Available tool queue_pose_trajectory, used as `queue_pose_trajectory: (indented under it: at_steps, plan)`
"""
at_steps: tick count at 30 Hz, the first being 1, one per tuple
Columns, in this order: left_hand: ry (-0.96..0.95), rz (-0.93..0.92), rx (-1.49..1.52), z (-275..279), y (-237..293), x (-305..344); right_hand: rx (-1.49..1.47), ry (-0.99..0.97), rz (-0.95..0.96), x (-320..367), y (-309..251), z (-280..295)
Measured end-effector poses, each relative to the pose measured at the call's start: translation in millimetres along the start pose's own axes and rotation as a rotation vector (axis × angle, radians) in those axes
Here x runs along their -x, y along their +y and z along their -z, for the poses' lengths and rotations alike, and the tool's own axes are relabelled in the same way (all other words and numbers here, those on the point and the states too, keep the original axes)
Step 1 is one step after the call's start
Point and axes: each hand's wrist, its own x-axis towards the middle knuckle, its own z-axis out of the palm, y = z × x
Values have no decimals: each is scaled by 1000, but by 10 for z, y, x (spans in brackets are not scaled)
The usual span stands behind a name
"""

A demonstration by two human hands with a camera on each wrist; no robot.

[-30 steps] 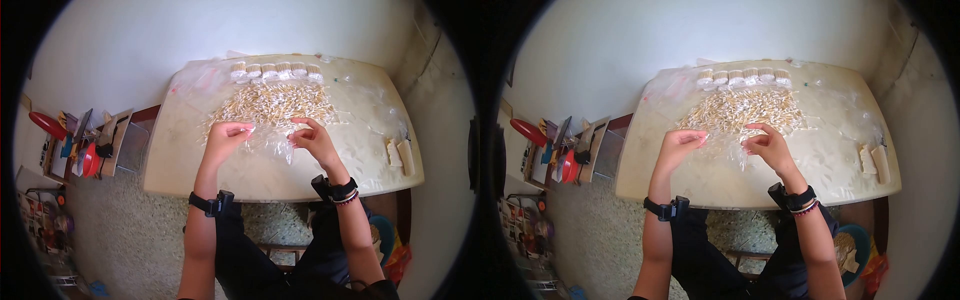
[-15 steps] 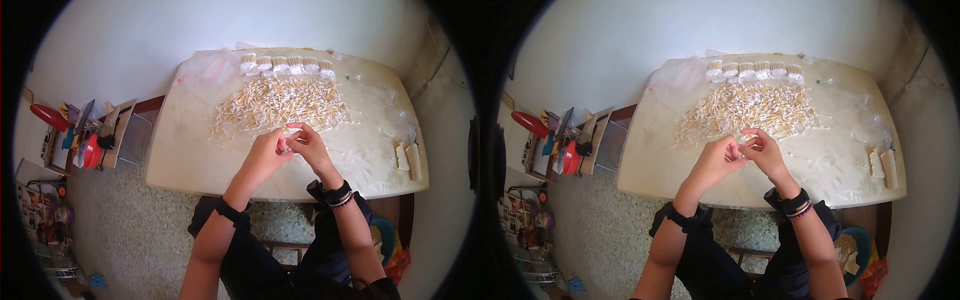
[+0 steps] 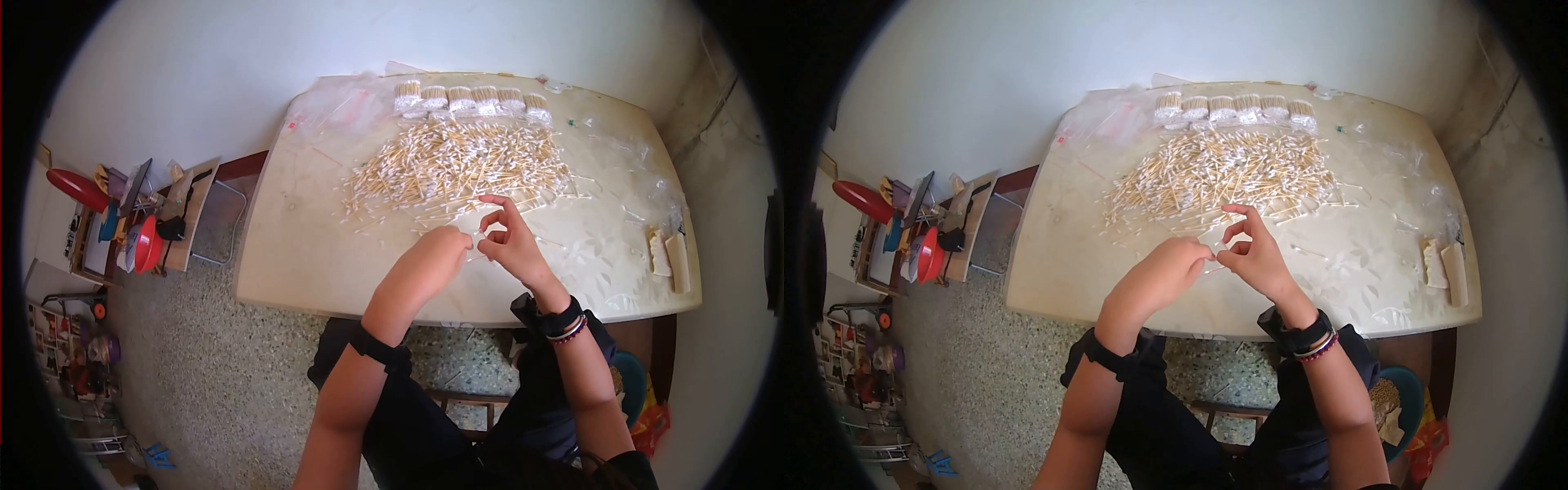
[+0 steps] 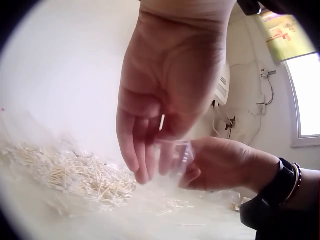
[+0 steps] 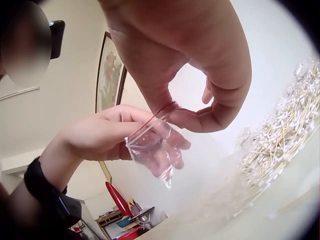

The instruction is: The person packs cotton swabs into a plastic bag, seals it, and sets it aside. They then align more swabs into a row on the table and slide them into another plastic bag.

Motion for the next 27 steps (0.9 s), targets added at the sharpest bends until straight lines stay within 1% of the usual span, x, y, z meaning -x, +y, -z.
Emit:
queue_pose_trajectory:
  at_steps: [1,3,4,5,6,7,8,9,10,11,12,13,15,16,18,22,24,25,27]
  plan:
    - [-1,1,1,21,13,7,20,-16,-17,-3,-6,12]
    - [-260,105,125,84,48,28,38,-30,-40,-9,5,50]
    - [-267,104,129,147,82,31,71,-76,-45,-23,6,91]
    - [-325,116,186,230,111,31,101,-118,-54,-31,10,123]
    - [-387,131,245,272,108,42,97,-111,-67,-25,-5,143]
    - [-397,131,250,273,55,50,82,-167,-83,-32,-51,165]
    - [-335,84,285,260,-13,57,68,-223,-99,-28,-80,179]
    - [-269,36,320,262,-57,56,68,-220,-104,-27,-87,187]
    - [-271,36,322,279,-83,48,46,-235,-57,-31,-96,191]
    - [-188,-12,274,298,-103,45,23,-250,-10,-26,-103,180]
    - [-104,-60,225,322,-114,43,16,-217,15,-20,-121,152]
    - [-104,-60,225,354,-110,40,16,-217,15,-25,-124,157]
    - [-119,63,443,423,-69,50,201,-330,388,-31,-112,178]
    - [-121,63,444,462,-50,57,201,-329,387,-41,-97,194]
    - [-219,164,471,529,-36,75,340,-353,449,-72,-55,221]
    - [-247,162,488,509,-145,84,290,-352,401,-73,-43,208]
    - [-24,56,509,498,-164,87,-61,-348,159,-35,-88,185]
    - [-27,58,509,515,-151,90,-64,-347,157,-25,-100,186]
    - [-47,216,608,567,-91,96,-66,-304,101,-4,-105,197]
